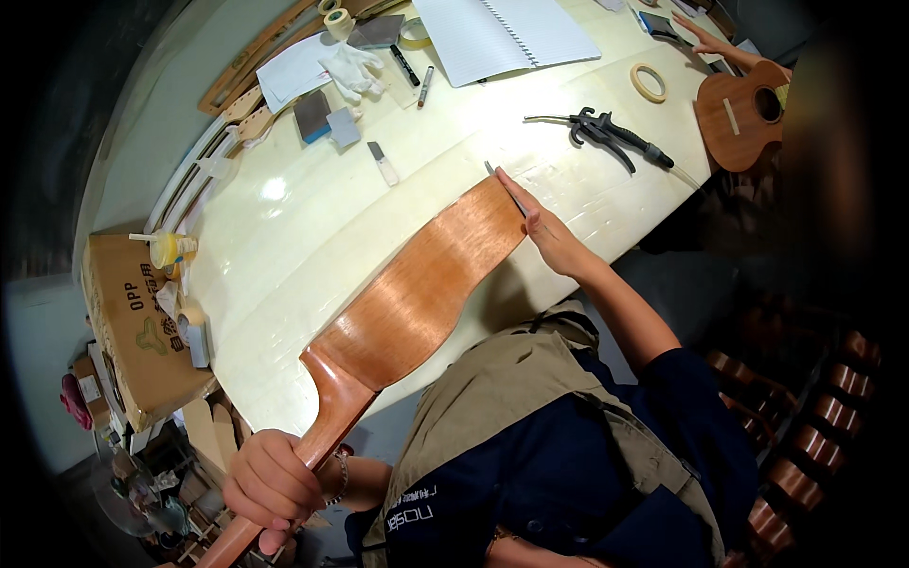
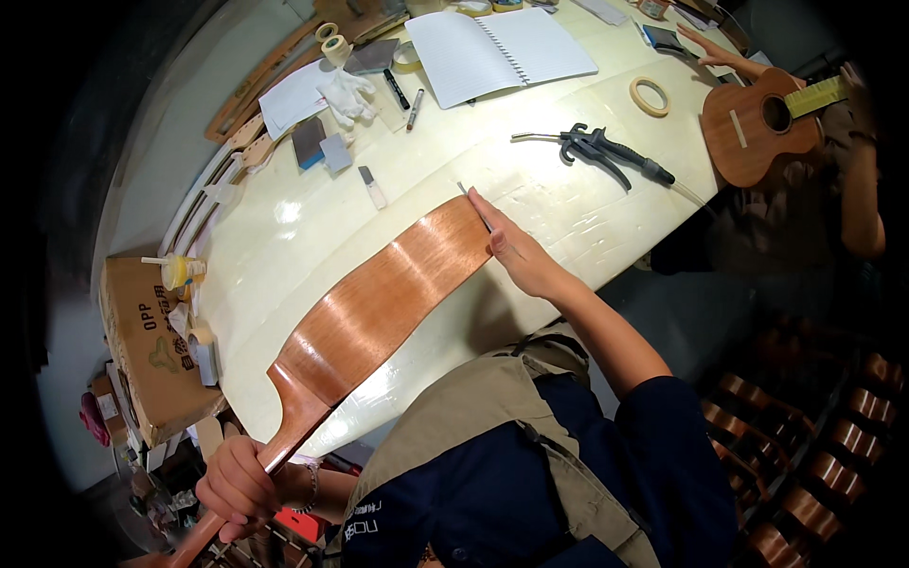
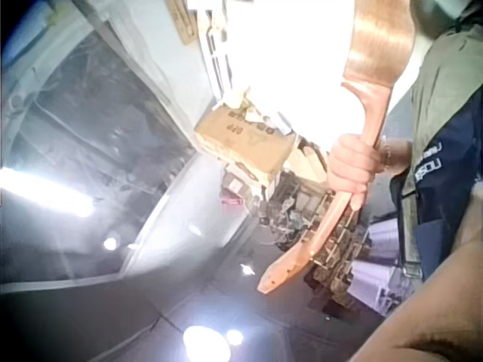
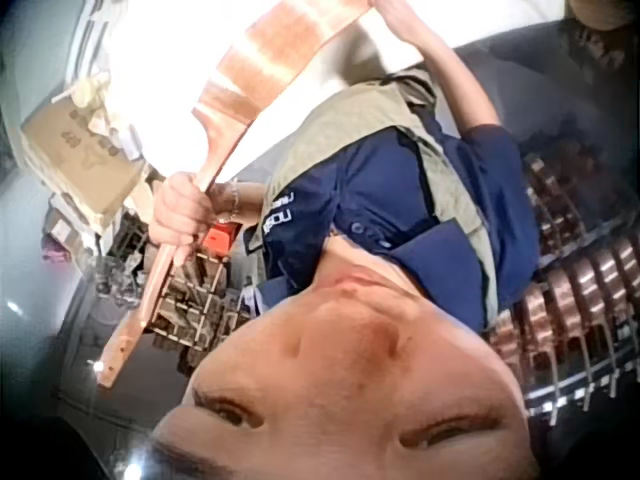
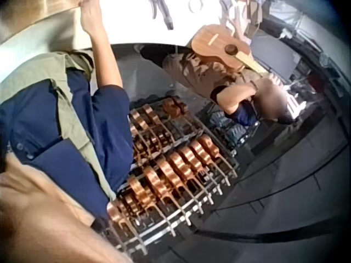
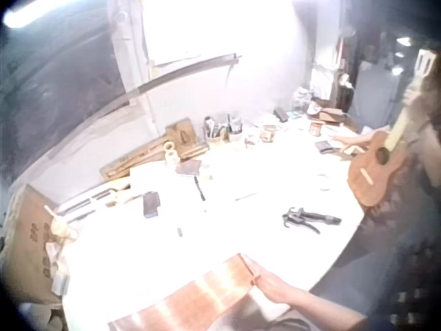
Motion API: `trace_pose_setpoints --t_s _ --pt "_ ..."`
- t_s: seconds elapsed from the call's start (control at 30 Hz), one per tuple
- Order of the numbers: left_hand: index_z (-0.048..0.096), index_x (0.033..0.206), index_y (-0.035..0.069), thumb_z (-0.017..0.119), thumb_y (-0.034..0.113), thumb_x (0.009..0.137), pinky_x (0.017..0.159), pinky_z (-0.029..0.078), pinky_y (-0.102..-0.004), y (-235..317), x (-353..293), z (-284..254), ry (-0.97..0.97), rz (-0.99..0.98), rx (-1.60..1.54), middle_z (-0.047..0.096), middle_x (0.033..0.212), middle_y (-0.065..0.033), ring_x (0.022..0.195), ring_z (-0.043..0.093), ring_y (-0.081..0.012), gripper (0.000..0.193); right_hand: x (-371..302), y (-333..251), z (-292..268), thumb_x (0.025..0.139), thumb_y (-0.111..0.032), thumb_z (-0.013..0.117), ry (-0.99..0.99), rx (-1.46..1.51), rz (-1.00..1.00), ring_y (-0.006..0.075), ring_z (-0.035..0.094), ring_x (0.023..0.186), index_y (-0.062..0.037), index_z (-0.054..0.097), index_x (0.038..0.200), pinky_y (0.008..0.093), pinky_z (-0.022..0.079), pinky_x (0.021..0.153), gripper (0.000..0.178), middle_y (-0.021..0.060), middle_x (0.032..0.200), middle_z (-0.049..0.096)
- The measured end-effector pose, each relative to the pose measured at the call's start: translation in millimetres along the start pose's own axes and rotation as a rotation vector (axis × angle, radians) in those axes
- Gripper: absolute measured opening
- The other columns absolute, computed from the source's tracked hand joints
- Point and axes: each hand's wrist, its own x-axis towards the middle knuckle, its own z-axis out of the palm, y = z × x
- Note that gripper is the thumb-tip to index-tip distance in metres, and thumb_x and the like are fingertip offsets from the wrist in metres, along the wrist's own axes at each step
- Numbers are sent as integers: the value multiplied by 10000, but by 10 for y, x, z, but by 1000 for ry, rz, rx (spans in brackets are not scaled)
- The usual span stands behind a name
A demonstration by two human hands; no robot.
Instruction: The person sands the body and neck of a ukulele using a sanding block, wipes the surface by hand, hangs the instrument on a rack with others, and begins sanding a different one.
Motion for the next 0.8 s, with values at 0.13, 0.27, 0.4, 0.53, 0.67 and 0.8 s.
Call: trace_pose_setpoints --t_s 0.13,0.27,0.4,0.53,0.67,0.8 --pt "506 574 97 766 176 728 345 397 -169 -46 -50 51 27 14 -50 536 463 12 335 469 -71 313 -81 82 -2 832 -730 172 56 -108 -92 298 164 1381 -38 124 1450 373 142 1105 929 150 1500 160" --pt "563 791 56 700 375 793 474 472 -245 -88 -29 -99 -385 70 -149 571 642 -57 508 544 -166 347 -224 104 73 872 -683 184 99 -161 -181 313 193 1372 -7 115 1443 362 150 1104 888 181 1489 177" --pt "527 641 76 742 234 744 376 429 -212 -2 -174 -12 -195 86 -162 564 526 -23 385 504 -115 286 -284 120 115 875 -677 178 104 -178 -196 313 191 1373 0 112 1442 364 147 1105 885 187 1490 169" --pt "550 772 37 723 307 774 410 455 -219 32 -167 -252 -289 19 -196 570 563 -52 425 539 -145 320 -326 119 130 895 -644 201 148 -182 -187 320 189 1372 1 118 1441 369 147 1105 849 191 1490 163" --pt "430 1097 19 611 506 799 566 438 -242 78 -395 -222 705 113 742 482 659 -19 583 506 -112 599 -361 107 237 917 -598 230 129 -183 -236 330 190 1371 6 133 1437 376 152 1104 802 203 1489 155" --pt "311 1347 47 544 189 868 800 472 -343 -558 -140 -397 1207 11 999 478 927 -93 849 509 -188 551 -348 126 305 940 -521 262 46 -258 -333 351 199 1366 26 148 1428 397 169 1098 742 229 1486 139"
